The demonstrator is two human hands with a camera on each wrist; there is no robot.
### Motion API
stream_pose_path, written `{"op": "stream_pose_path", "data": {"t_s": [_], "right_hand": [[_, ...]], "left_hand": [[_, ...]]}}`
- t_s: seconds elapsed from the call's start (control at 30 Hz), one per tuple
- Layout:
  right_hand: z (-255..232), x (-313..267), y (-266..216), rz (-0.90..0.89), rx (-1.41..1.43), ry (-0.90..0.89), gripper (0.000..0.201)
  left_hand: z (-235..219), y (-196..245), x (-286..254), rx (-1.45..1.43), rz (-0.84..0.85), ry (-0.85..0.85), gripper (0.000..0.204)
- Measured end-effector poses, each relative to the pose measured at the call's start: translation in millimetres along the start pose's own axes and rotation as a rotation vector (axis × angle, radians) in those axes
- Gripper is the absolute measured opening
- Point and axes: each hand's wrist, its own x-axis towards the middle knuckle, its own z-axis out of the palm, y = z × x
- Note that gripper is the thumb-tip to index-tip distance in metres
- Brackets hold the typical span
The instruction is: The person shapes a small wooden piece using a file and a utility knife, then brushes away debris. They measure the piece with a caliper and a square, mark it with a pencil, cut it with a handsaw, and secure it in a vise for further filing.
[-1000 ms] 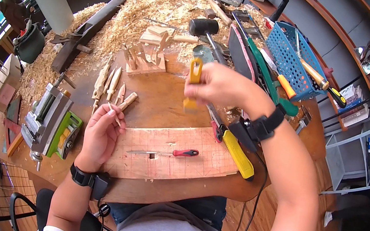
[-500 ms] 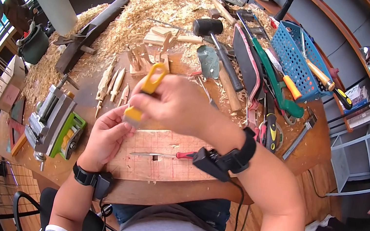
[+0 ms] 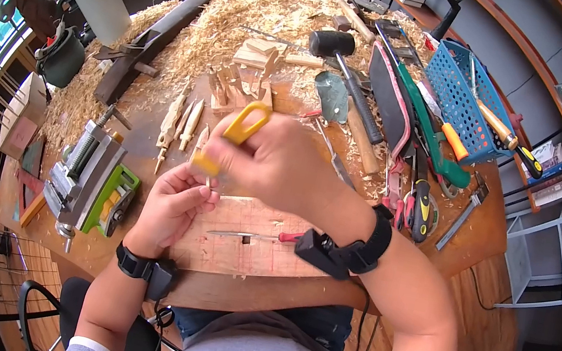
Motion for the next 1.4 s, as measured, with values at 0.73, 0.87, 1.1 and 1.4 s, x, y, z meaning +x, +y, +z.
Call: {"op": "stream_pose_path", "data": {"t_s": [0.73, 0.87, 1.1, 1.4], "right_hand": [[26.5, 4.1, 36.9, 0.075, -0.06, -0.069, 0.016], [20.2, 6.6, 38.0, 0.218, -0.08, -0.324, 0.024], [-20.7, 11.2, 29.4, 0.426, -0.219, -0.285, 0.027], [-56.3, 5.3, 34.2, 0.441, -0.289, -0.309, 0.021]], "left_hand": [[1.2, 17.5, -0.3, -0.063, 0.267, 0.253, 0.043], [1.9, 18.0, -0.4, -0.055, 0.273, 0.269, 0.042], [3.2, 14.9, -1.1, -0.05, 0.254, 0.25, 0.04], [5.6, 9.0, -1.7, -0.024, 0.183, 0.19, 0.039]]}}
